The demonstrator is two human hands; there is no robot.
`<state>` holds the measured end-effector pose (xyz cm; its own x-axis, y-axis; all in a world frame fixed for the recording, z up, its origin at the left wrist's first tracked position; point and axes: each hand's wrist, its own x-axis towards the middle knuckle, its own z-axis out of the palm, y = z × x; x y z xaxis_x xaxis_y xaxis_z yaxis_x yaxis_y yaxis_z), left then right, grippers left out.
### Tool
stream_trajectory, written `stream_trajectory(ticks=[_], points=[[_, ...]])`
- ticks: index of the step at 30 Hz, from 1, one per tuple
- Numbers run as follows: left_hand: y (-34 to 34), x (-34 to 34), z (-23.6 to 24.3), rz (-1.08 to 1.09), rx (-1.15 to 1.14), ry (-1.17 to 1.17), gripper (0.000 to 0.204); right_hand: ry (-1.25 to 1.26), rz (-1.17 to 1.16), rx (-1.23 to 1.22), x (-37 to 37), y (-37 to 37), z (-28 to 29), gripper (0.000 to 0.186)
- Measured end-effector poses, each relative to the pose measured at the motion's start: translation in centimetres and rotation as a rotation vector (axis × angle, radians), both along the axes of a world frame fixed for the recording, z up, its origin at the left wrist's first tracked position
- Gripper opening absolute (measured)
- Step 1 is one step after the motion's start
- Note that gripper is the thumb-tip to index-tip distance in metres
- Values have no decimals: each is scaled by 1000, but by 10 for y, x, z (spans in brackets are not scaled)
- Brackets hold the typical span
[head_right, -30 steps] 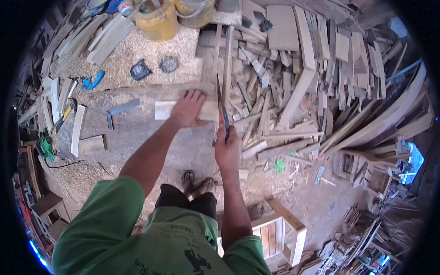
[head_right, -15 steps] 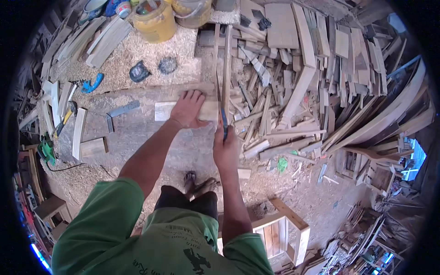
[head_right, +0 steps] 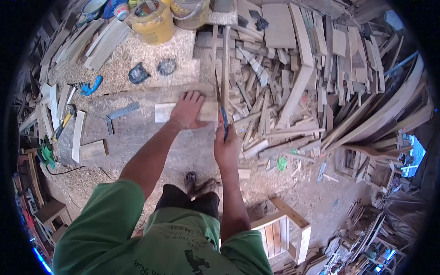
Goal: The person measures and marks small wooden planks with a square and pencil, then cuts them using a hand saw. The process involves repeated measuring, marking, and sawing of individual pieces on a cluttered workbench.
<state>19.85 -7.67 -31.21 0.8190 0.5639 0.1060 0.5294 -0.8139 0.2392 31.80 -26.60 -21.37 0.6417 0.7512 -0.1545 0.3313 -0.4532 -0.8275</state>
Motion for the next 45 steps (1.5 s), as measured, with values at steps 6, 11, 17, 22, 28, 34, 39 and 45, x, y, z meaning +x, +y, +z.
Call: stream_trajectory(ticks=[6, 11, 17, 22, 28, 34, 39, 45], points=[[-5, -9, 6, 15, -50, -22, 96, -2, -63, -179, -63, -208, 42, 42], [-7, 5, 9, -36, -52, -48, 96, -115, -146, -88, -34, -117, -25, 36], [-5, -10, -3, -6, -31, -33, 93, -128, 5, 7, -12, -40, -23, 38], [0, -6, 5, 0, -23, -57, 95, -64, -69, -165, -71, -215, 34, 31], [-3, 1, 0, -26, -12, -83, 99, -144, -41, 16, -9, -32, -35, 41], [-3, -7, -5, -32, 30, -98, 98, 2, -114, -119, -42, -123, -3, 39], [-6, -8, -2, -7, 37, -110, 97, -39, -175, -62, -86, -223, 1, 40], [-11, -1, 5, 6, 19, -43, 95, -85, -64, 67, -15, -42, -47, 36]])
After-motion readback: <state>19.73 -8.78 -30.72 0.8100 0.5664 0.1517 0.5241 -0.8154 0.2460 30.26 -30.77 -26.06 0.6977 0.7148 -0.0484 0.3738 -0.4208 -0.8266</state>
